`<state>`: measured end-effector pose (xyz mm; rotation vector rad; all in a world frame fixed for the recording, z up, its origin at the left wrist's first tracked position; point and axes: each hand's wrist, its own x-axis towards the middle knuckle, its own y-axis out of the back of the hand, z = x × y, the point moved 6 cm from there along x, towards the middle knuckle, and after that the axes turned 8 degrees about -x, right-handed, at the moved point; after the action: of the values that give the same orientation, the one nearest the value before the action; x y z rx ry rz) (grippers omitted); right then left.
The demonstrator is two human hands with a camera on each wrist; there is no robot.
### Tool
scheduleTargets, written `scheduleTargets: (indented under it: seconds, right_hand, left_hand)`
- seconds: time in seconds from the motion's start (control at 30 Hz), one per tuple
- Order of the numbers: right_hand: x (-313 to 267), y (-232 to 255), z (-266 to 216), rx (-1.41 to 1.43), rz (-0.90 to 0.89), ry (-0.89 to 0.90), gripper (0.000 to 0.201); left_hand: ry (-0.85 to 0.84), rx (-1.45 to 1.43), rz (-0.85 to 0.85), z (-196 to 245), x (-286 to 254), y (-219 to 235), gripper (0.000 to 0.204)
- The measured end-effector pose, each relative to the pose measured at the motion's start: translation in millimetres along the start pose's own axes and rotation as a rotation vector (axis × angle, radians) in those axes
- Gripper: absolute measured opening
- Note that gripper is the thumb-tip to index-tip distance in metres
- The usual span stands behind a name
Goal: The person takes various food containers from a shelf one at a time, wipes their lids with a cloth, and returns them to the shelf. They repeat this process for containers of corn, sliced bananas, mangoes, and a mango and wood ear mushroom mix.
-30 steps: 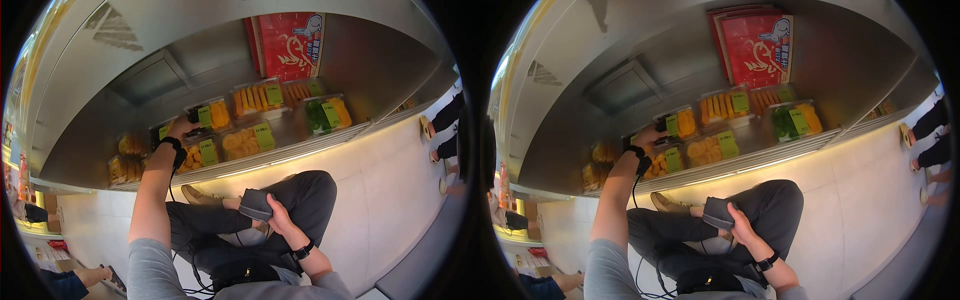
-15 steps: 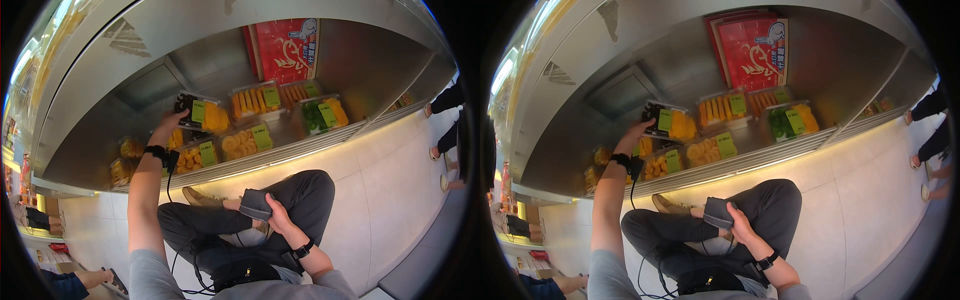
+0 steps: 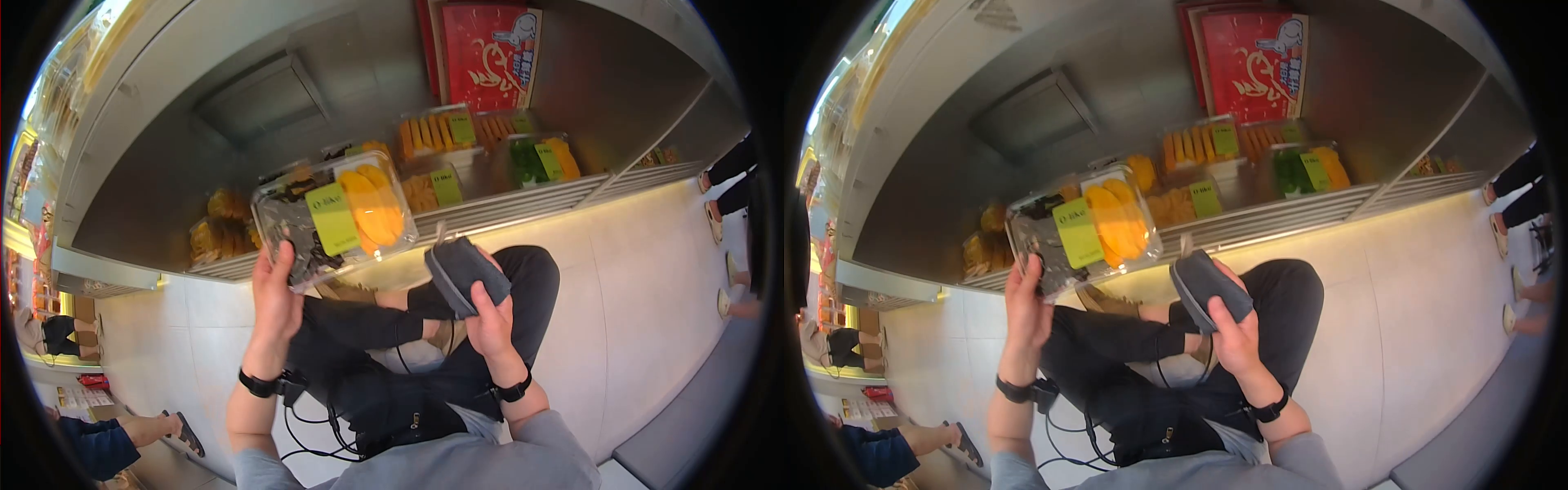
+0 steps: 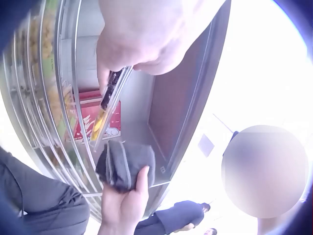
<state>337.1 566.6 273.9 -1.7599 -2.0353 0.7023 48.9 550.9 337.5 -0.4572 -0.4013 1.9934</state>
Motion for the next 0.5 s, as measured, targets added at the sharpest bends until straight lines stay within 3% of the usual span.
scheduleTargets:
  seconds: [0.07,0.13,0.2,0.27,0.33,0.4,0.47,0.5]
  right_hand:
    - [4.7,-36.7,-34.4,-0.592,-0.12,0.434,0.05]
    - [7.2,-78.4,-44.1,-1.207,-0.118,0.66,0.058]
    - [11.2,-114.9,-28.3,-1.447,-0.177,0.631,0.059]
    - [3.2,-136.7,-16.2,-1.34,-0.308,0.669,0.058]
    - [-4.0,-138.1,-11.3,-1.287,-0.419,0.687,0.058]
    - [-20.0,-132.8,0.7,-1.391,-0.72,0.738,0.059]
    - [-27.9,-115.3,-0.9,-1.434,-0.759,0.765,0.061]
    - [-22.1,-101.7,-6.0,-1.505,-0.671,0.71,0.069]
  left_hand:
    - [0.032,-0.028,-0.008,-28.4,-29.0,-2.2,0.035]
    - [0.078,-0.09,-0.061,-52.8,-52.2,-10.7,0.037]
    - [-0.02,-0.033,-0.147,-66.0,-69.5,-24.9,0.042]
    - [-0.1,0.056,-0.119,-66.2,-78.6,-25.8,0.045]
    - [-0.078,-0.041,-0.05,-59.5,-80.1,-12.1,0.044]
    - [-0.043,-0.095,-0.035,-45.6,-80.6,-5.7,0.043]
    - [-0.124,-0.037,-0.037,-40.1,-81.4,-4.7,0.044]
    - [-0.128,-0.036,-0.027,-40.8,-81.2,-2.4,0.044]
